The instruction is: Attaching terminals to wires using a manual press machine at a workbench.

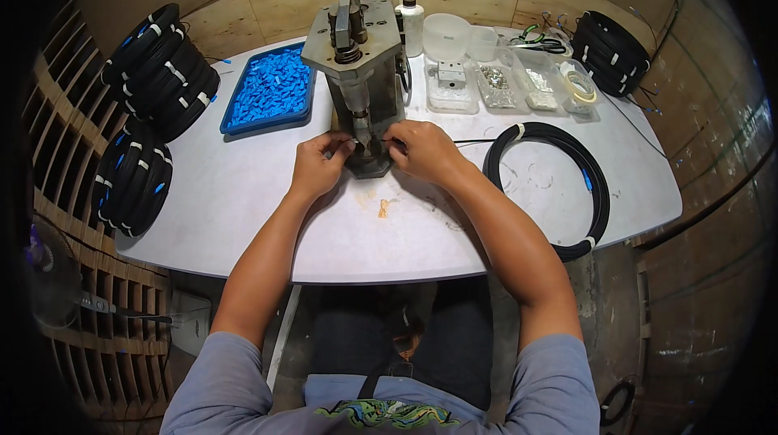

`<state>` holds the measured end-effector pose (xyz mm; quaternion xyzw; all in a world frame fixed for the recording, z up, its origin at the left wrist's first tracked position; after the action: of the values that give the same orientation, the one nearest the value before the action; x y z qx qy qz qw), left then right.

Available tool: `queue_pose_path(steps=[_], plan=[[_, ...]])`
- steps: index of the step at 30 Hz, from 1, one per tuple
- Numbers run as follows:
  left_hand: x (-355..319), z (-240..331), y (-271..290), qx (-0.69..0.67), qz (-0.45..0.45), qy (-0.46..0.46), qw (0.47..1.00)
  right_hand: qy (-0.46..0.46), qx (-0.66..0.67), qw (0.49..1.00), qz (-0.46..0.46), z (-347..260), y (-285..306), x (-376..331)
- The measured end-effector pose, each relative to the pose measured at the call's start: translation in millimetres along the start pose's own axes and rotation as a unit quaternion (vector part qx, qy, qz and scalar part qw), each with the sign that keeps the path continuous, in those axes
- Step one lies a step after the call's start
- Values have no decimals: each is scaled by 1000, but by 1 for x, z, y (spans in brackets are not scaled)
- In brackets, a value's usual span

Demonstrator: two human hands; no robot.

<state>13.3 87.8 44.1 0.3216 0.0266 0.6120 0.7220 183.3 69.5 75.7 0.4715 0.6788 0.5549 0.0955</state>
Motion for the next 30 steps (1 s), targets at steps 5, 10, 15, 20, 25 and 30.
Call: queue_pose_path(steps=[5, 10, 15, 20, 25, 30], plan=[[0, -2, 0, -6, 0, 6, 1000, 11, 6, 1000, 13, -3, 1, 0], [-1, 4, 0, 11, -7, 10, 1000, 13, -14, 1000, 2, -1, -1, 1], [0, 2, 1, 11, -6, 5, 1000, 18, -23, 1000, -3, -1, -2, 0], [0, 2, 1, 0, -6, 3, 1000, 43, -26, 999, 14, -6, 1, 0], [0, -2, 0, 15, -11, 2, 1000, 45, -24, 999, 19, -6, 0, 0], [0, -1, 0, 10, -8, 5, 1000, 43, -22, 999, 12, -4, 0, 0]])
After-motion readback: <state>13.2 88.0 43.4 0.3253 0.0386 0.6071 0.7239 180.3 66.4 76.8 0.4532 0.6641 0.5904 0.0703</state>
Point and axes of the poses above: each hand's wrist, its own x-axis towards the middle knuckle, its own y-axis out of the back of the hand, z = x × y, the point moved 10 cm from there along x, towards the middle knuckle, and after that the axes turned 9 degrees about -z, right-handed, at the moved point
